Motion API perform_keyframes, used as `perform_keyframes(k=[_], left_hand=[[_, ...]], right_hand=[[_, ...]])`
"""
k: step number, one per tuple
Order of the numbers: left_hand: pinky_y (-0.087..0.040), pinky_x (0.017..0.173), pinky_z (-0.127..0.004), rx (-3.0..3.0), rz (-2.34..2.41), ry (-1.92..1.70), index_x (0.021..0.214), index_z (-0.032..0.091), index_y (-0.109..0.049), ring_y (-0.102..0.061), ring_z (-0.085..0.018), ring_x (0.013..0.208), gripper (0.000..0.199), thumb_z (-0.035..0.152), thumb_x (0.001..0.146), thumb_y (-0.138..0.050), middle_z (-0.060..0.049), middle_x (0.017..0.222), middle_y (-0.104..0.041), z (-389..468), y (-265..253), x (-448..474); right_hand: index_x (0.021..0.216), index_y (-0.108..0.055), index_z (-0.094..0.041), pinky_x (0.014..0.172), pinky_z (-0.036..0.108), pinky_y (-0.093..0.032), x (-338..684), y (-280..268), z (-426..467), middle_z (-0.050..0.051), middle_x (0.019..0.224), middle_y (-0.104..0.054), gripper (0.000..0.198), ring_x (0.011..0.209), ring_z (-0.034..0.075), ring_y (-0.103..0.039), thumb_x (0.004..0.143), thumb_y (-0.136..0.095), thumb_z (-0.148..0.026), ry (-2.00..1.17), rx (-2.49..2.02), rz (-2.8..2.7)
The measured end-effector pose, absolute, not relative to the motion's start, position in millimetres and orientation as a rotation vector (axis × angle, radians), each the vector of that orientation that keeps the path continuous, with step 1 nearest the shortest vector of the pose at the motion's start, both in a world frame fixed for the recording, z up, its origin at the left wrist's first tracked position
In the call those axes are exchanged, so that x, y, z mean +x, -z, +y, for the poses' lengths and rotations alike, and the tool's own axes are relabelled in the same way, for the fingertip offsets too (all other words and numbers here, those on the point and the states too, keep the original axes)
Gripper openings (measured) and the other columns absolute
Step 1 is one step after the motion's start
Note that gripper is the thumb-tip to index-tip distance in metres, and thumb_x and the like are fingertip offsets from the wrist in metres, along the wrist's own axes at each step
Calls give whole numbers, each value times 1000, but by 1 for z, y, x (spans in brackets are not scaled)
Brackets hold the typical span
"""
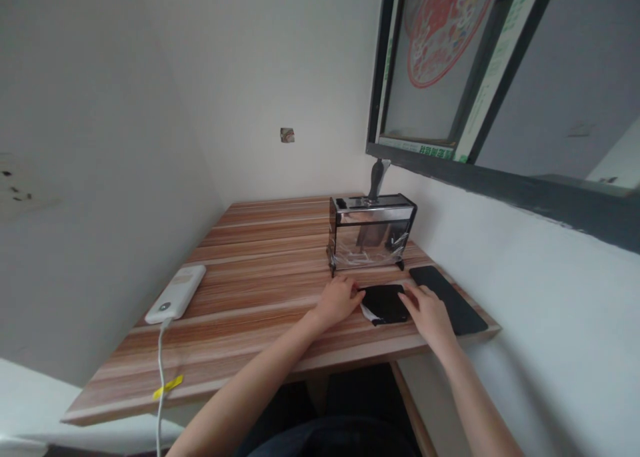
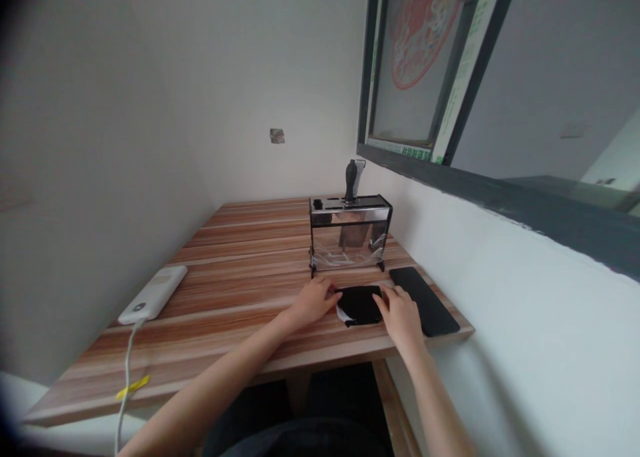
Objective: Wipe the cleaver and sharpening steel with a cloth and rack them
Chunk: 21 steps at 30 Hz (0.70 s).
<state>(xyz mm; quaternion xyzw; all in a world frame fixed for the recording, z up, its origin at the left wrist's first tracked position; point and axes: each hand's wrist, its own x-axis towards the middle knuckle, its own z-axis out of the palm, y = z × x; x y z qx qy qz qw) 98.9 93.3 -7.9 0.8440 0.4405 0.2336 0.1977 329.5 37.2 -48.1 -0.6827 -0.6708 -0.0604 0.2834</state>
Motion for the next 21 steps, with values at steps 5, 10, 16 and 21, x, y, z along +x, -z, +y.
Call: perform_keyframes(k=[5,10,16,21], left_hand=[[-41,91,-42,2371,1292,-612,93,13,-61,-55,-30,102,23,31,79,-61,-14,99,-63,88,6,112],[-42,88,-39,2299,1262,-608,90,14,-59,-55,-27,100,17,20,75,-63,-13,102,-60,87,5,115],[-44,71,-27,2058,1198,-704,91,18,-54,-55,-15,75,18,12,75,-58,0,77,-57,92,4,108],[-41,62,-21,1810,1113,-815,102,17,-50,-52,-11,69,27,11,77,-56,2,76,-55,98,-2,80]], right_hand=[[100,-65,-12,71,38,-48,328,48,45,13,85,-60,31,77,26,-61,86,-49,-35,146,-1850,-1881],[87,-57,-16,72,38,-47,332,53,52,10,80,-60,20,76,25,-59,78,-56,-34,7,-1699,-1820],[86,-46,-22,67,34,-47,321,53,53,2,75,-59,25,69,21,-59,73,-58,-40,-297,-1590,-1591],[98,-48,-22,73,35,-49,293,36,52,2,81,-61,39,77,21,-62,69,-65,-43,-650,-1403,-1453]])
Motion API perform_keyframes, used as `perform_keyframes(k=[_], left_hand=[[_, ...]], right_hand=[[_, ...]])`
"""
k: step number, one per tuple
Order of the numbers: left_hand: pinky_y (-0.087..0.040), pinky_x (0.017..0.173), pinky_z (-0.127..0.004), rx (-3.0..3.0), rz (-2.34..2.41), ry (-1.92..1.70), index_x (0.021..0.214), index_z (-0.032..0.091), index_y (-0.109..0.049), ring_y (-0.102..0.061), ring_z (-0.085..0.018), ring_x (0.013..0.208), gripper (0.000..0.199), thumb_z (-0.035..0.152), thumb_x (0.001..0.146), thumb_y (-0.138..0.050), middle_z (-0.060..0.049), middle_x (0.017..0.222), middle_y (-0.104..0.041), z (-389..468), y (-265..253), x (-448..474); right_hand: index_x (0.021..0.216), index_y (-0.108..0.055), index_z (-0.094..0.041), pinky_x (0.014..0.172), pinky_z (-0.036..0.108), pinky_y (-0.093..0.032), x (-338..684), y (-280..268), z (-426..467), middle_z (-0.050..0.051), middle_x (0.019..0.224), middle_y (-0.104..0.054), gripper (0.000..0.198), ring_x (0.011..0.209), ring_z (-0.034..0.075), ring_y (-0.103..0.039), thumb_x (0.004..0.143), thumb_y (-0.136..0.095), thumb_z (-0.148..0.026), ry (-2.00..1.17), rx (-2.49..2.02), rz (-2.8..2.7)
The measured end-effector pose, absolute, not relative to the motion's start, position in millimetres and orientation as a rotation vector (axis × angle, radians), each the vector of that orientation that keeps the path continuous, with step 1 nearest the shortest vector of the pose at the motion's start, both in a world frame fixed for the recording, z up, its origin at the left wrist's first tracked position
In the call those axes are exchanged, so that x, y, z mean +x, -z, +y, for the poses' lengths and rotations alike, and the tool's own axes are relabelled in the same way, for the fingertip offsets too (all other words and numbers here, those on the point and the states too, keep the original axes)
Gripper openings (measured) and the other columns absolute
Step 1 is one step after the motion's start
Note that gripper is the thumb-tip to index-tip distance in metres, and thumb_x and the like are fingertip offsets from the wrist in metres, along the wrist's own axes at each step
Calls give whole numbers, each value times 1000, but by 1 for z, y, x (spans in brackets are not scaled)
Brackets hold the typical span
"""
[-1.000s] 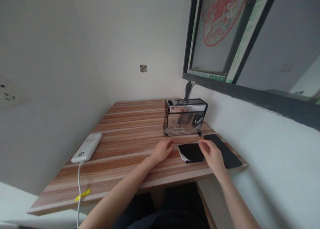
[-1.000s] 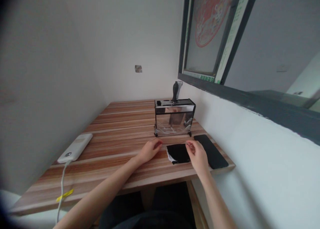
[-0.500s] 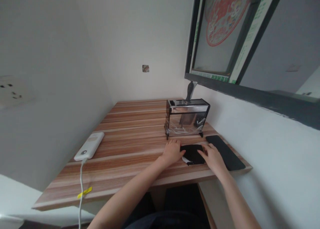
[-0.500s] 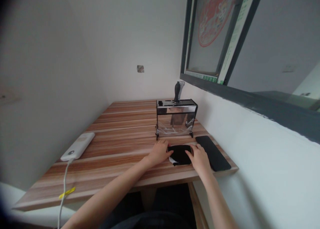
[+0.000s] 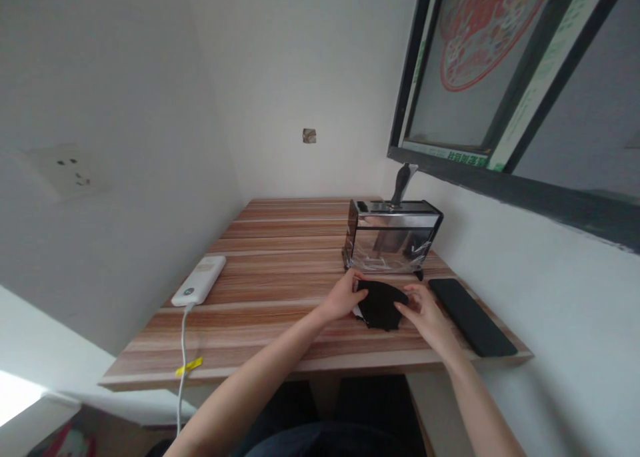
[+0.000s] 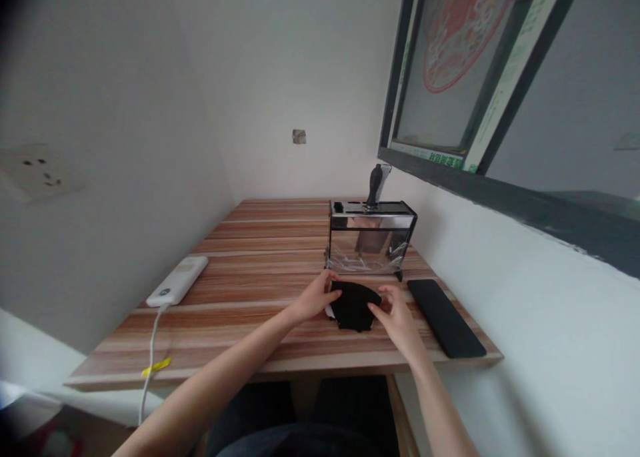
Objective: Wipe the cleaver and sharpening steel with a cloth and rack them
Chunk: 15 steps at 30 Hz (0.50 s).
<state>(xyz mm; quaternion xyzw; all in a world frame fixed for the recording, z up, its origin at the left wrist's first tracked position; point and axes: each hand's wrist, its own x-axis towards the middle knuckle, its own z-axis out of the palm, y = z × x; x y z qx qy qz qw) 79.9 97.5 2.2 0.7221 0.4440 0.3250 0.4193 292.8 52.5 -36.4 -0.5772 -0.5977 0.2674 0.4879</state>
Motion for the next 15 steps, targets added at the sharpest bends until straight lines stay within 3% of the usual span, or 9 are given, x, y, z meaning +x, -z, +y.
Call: perform_keyframes(k=[7,11,15], left_hand=[[-42,54,-20,1605,1028,-808,113,16,-52,-58,-12,64,36,28,79,-55,-3,81,-63,96,-9,6],[-38,51,-19,1592,1156,-840,108,16,-56,-57,-12,62,38,40,77,-56,-1,76,-62,99,-15,-43],[-42,55,-23,1626,1279,-834,103,14,-58,-59,-16,66,42,41,71,-58,-3,77,-65,111,-20,-89]], right_hand=[[104,-51,-24,75,31,-52,228,4,59,4,104,-63,44,91,20,-62,67,-70,-38,-1182,-1143,-1400],[102,-53,-22,67,27,-51,188,-11,83,3,99,-62,42,90,18,-60,65,-72,-28,-1327,-999,-1585],[99,-53,-21,53,20,-47,144,-16,111,2,96,-59,39,80,14,-59,65,-71,-21,-1457,-879,-1672]])
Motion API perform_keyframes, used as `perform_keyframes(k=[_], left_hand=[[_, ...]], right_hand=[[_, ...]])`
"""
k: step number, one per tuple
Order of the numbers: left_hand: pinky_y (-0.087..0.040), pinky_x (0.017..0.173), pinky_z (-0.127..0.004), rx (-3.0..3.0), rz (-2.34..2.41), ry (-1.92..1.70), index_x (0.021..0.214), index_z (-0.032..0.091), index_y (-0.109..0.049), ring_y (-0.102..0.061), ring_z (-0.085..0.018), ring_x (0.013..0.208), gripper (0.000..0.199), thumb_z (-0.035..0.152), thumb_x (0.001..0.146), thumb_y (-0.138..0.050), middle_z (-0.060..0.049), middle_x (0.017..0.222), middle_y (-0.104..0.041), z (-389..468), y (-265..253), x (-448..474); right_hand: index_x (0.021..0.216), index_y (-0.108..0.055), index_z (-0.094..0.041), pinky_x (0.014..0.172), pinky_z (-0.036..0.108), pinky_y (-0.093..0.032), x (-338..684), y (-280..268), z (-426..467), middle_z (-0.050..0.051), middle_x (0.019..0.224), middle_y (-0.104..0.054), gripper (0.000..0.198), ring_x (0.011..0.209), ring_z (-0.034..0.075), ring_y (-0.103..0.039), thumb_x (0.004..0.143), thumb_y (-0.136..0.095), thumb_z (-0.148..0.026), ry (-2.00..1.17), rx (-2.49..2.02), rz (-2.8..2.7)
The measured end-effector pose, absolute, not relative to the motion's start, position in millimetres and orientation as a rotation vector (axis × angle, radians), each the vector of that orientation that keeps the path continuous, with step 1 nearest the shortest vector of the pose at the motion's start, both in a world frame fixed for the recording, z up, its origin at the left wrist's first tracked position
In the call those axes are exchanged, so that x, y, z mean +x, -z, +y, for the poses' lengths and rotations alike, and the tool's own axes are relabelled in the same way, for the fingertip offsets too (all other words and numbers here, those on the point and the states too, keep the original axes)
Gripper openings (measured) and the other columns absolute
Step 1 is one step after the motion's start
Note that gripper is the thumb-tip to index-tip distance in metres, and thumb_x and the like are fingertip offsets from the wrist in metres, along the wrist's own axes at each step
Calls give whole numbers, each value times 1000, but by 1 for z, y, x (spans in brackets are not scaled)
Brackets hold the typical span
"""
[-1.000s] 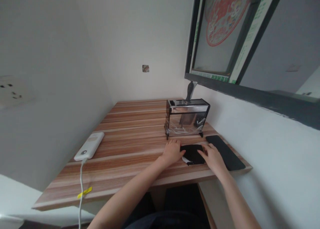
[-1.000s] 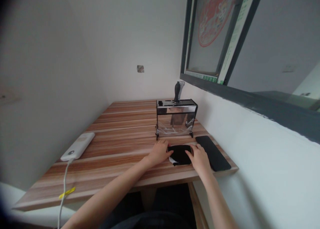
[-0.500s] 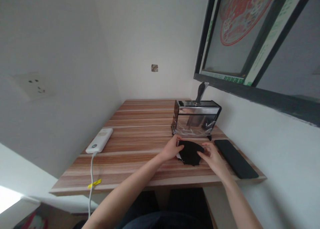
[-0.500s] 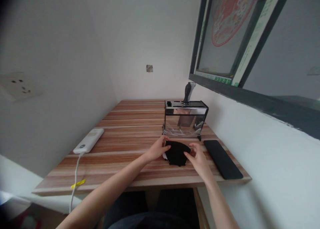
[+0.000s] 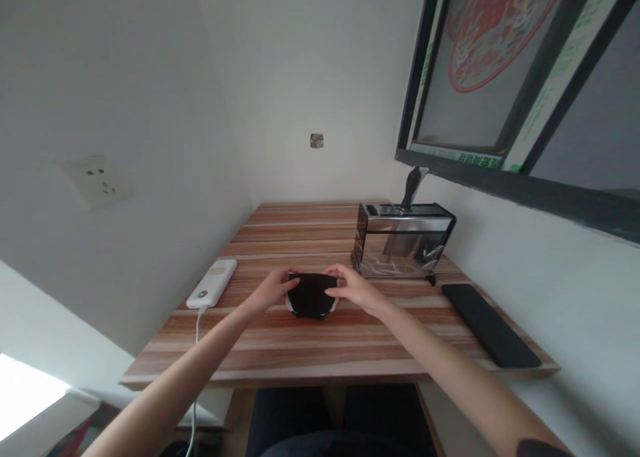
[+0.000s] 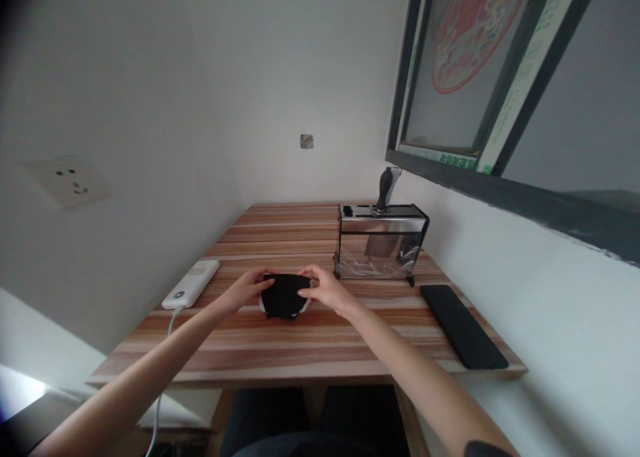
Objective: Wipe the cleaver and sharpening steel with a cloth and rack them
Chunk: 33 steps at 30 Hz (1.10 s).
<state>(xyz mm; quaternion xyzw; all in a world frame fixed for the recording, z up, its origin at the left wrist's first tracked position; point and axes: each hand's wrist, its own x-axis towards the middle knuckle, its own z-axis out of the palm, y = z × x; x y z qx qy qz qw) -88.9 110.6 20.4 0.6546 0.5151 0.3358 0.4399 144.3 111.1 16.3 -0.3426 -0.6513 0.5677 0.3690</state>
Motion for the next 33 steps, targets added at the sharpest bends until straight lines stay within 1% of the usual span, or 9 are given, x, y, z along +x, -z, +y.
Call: perform_keyframes(k=[4,8,10,13,16,21,26,30,33], left_hand=[[-46,66,-27,1688,1423,-849,94,14,-61,-61,-19,78,36,37,66,-59,-5,85,-67,119,-19,-128],[-44,55,-26,1728,1578,-773,91,15,-62,-61,-19,67,34,37,65,-58,-2,73,-67,116,-12,-159],[-44,54,-26,1756,1630,-733,93,15,-63,-61,-20,65,35,37,66,-57,-2,72,-67,113,-9,-171],[-47,67,-29,1830,1662,-708,93,16,-64,-63,-22,79,33,34,67,-57,-4,85,-70,111,-5,-185],[-47,77,-31,1902,1677,-675,94,16,-65,-64,-23,86,32,32,68,-56,-6,95,-71,111,-3,-193],[-46,83,-32,2002,1707,-618,94,20,-66,-64,-24,92,28,27,69,-57,-5,96,-71,108,0,-191],[-42,91,-31,2132,1690,-582,94,20,-66,-61,-24,99,29,16,66,-56,-5,99,-69,105,2,-185],[-39,96,-35,2220,1720,-610,95,20,-65,-57,-26,105,31,14,67,-55,-7,106,-65,106,-2,-182],[-40,94,-35,2313,1711,-695,96,20,-64,-57,-25,104,30,14,71,-50,-7,106,-63,109,-13,-171]], right_hand=[[107,-50,-24,48,19,-45,98,-7,128,0,94,-58,47,66,11,-56,64,-66,-11,-1445,-887,-1742],[112,-50,-22,51,23,-47,59,4,133,0,91,-59,55,59,10,-54,64,-63,-1,-1361,-901,-1847],[110,-53,-22,59,25,-49,46,7,131,0,93,-61,52,66,12,-58,64,-61,2,-1287,-895,-1901],[105,-57,-22,74,29,-49,35,10,127,0,97,-64,48,82,16,-60,65,-58,5,-1162,-883,-1973],[99,-61,-22,80,32,-47,31,11,124,0,93,-65,44,87,18,-60,64,-61,4,-1049,-883,-2049],[91,-65,-23,87,34,-43,29,13,123,1,92,-63,35,95,21,-58,64,-67,0,-889,-916,-2156],[94,-65,-22,86,33,-43,37,5,121,2,95,-60,34,95,21,-57,65,-69,-3,-786,-951,-2230],[100,-65,-21,82,33,-43,63,-11,116,5,104,-56,28,92,20,-57,73,-67,-12,-709,-976,-2230],[98,-66,-22,71,27,-43,93,-30,107,2,94,-57,23,74,13,-55,77,-66,-15,-705,-951,-2243]])
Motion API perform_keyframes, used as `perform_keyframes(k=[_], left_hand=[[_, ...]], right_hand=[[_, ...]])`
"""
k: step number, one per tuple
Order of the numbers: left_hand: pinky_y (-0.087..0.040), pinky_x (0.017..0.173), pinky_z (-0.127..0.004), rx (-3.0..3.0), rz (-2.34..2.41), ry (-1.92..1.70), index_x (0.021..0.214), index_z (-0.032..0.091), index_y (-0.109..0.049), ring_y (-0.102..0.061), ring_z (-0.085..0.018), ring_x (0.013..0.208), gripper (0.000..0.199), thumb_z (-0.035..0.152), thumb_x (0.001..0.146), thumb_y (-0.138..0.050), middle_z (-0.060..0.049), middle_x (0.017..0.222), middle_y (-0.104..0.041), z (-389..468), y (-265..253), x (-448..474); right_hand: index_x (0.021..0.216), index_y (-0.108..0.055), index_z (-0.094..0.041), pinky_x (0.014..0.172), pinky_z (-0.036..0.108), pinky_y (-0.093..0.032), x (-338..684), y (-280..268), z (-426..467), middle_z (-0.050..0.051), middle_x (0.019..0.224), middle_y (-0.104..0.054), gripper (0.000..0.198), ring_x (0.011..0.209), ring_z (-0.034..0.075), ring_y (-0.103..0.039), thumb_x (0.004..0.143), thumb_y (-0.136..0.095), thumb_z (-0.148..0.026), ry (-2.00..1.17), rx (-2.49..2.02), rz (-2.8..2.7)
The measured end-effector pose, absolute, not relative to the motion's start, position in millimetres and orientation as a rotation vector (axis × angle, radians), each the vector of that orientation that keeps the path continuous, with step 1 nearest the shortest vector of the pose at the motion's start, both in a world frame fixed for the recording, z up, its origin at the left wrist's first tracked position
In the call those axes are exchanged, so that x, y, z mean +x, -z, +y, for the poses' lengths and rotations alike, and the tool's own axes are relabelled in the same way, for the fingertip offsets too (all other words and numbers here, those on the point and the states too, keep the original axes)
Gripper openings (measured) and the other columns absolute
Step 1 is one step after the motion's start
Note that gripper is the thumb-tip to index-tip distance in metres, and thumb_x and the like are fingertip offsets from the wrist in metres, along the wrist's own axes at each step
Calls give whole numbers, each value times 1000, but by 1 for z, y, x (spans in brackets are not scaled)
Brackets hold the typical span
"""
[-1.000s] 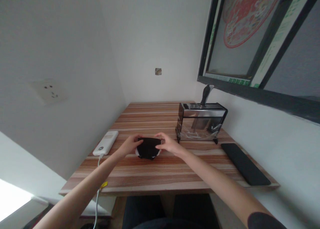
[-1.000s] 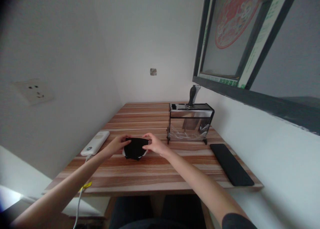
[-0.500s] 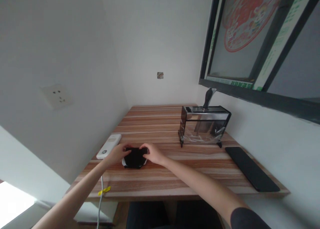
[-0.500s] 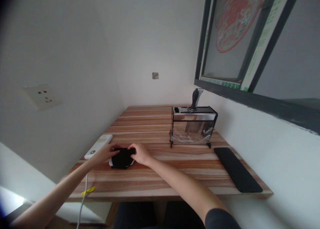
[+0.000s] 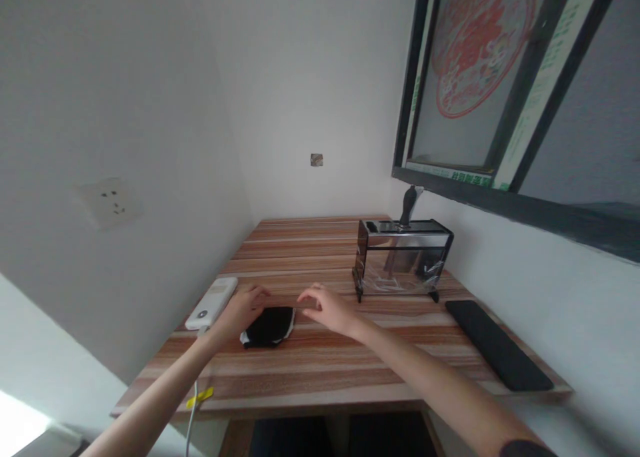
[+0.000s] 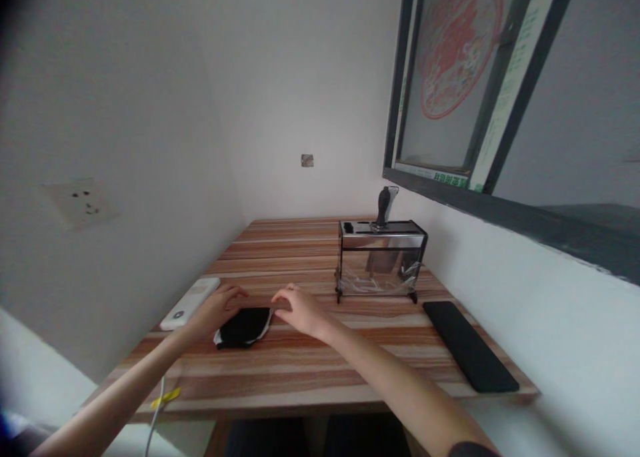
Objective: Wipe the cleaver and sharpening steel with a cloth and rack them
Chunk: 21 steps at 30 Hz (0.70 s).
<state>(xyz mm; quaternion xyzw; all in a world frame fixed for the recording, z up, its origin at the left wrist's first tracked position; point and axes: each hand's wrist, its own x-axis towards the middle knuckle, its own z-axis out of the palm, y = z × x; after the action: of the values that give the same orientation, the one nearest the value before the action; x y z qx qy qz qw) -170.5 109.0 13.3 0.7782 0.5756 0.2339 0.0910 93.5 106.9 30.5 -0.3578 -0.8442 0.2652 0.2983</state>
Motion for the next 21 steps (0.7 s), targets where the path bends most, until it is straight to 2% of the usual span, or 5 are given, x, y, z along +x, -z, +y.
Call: perform_keyframes(k=[3,9,15,18,21], left_hand=[[-44,90,-34,2336,1561,-824,97,19,-63,-59,-23,99,24,21,78,-48,-7,102,-64,113,-30,-145],[-49,80,-33,2139,1246,-1007,99,16,-62,-62,-20,88,24,26,80,-50,-8,102,-66,124,-53,-75],[-49,84,-33,2098,1114,-1011,108,16,-57,-60,-20,101,32,23,78,-57,-11,113,-61,148,-53,-22],[-48,89,-39,2043,1090,-1033,117,13,-52,-54,-25,112,47,27,74,-64,-16,123,-55,169,-54,-4],[-45,94,-42,1982,1045,-1019,125,11,-46,-50,-27,119,61,33,72,-68,-20,131,-49,188,-56,13]], right_hand=[[91,-68,-21,59,23,-40,129,-56,92,0,85,-59,13,59,9,-49,79,-64,-17,-740,-896,-2209],[87,-68,-22,63,26,-43,220,-102,65,4,86,-66,21,74,16,-58,88,-53,-37,-529,-942,-2010],[89,-65,-18,56,25,-44,338,-99,90,4,75,-63,34,61,14,-54,80,-58,-50,-422,-1172,-1551],[105,-59,-20,49,23,-41,379,-87,113,5,87,-62,45,65,14,-56,73,-64,-51,-502,-1220,-1477],[116,-54,-18,58,26,-48,400,-74,134,9,97,-62,64,74,16,-59,62,-76,-44,-554,-1259,-1461]])
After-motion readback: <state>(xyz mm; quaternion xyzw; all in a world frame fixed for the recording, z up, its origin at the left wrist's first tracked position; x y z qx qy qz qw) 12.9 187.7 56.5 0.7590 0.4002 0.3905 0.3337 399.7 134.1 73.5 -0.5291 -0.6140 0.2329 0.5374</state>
